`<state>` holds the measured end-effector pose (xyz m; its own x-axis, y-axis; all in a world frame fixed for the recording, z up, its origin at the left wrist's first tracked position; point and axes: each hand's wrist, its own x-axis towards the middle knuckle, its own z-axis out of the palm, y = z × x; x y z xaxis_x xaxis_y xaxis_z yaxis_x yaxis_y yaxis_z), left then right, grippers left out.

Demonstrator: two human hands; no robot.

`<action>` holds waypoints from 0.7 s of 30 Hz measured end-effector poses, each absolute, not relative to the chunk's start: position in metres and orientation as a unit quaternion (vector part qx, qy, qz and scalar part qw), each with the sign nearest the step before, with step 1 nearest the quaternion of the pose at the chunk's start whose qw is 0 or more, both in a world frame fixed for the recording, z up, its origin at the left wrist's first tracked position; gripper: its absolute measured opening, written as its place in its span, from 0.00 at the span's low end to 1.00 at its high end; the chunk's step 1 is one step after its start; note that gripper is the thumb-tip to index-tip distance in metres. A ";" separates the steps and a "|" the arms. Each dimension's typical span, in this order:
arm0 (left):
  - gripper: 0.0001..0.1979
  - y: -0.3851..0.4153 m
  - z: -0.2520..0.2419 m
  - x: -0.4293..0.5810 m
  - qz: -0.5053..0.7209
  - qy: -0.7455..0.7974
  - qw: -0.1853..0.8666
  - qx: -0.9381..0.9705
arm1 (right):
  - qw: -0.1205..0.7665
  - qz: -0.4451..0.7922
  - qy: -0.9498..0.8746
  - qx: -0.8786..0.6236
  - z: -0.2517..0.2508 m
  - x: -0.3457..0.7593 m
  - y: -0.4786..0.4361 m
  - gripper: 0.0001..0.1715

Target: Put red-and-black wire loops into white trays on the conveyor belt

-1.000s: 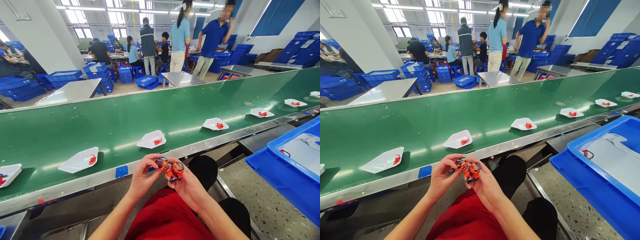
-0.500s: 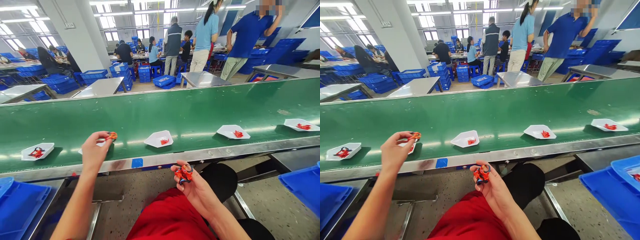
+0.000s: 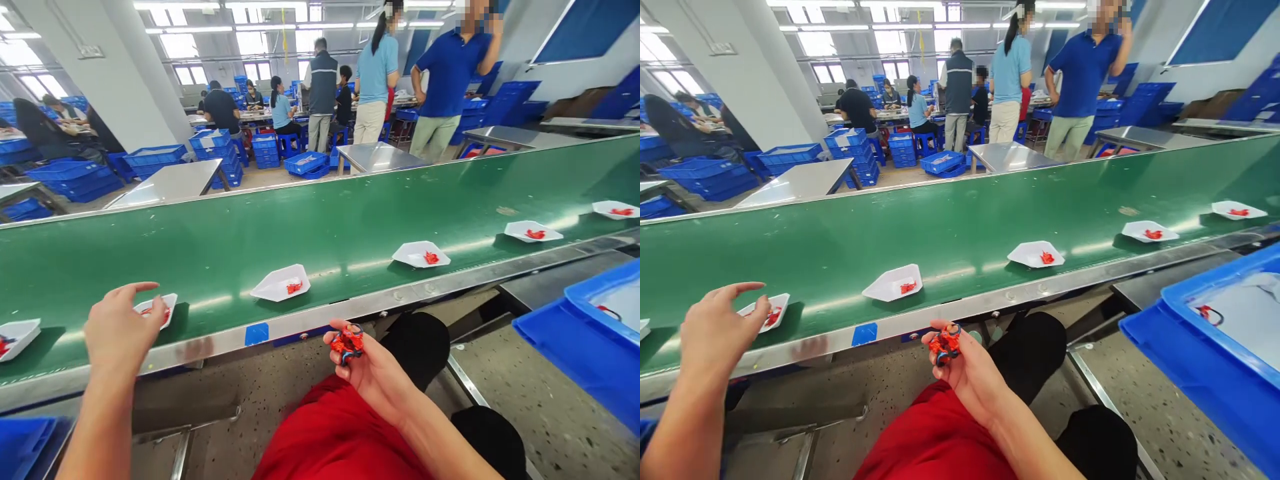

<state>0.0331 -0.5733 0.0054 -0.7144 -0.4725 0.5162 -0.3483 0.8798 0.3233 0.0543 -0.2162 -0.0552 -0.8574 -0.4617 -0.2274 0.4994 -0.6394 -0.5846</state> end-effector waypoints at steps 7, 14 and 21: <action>0.22 -0.402 -0.029 0.042 -0.409 -0.880 0.117 -0.212 | 0.263 -0.896 0.358 0.028 -0.058 0.056 -0.222 0.19; 0.22 -0.368 -0.045 0.048 -0.491 -0.834 -0.026 -0.252 | 0.169 -0.831 0.530 -0.019 -0.067 0.057 -0.222 0.17; 0.19 -0.369 -0.047 0.045 -0.629 -0.749 -0.069 -0.196 | 0.190 -0.880 0.434 -0.025 -0.064 0.061 -0.217 0.18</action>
<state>0.0451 -0.3687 -0.0468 -0.9135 0.3806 0.1440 0.2080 0.1326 0.9691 0.0612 -0.2167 -0.0638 -0.9266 -0.3559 -0.1212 0.3127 -0.5507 -0.7739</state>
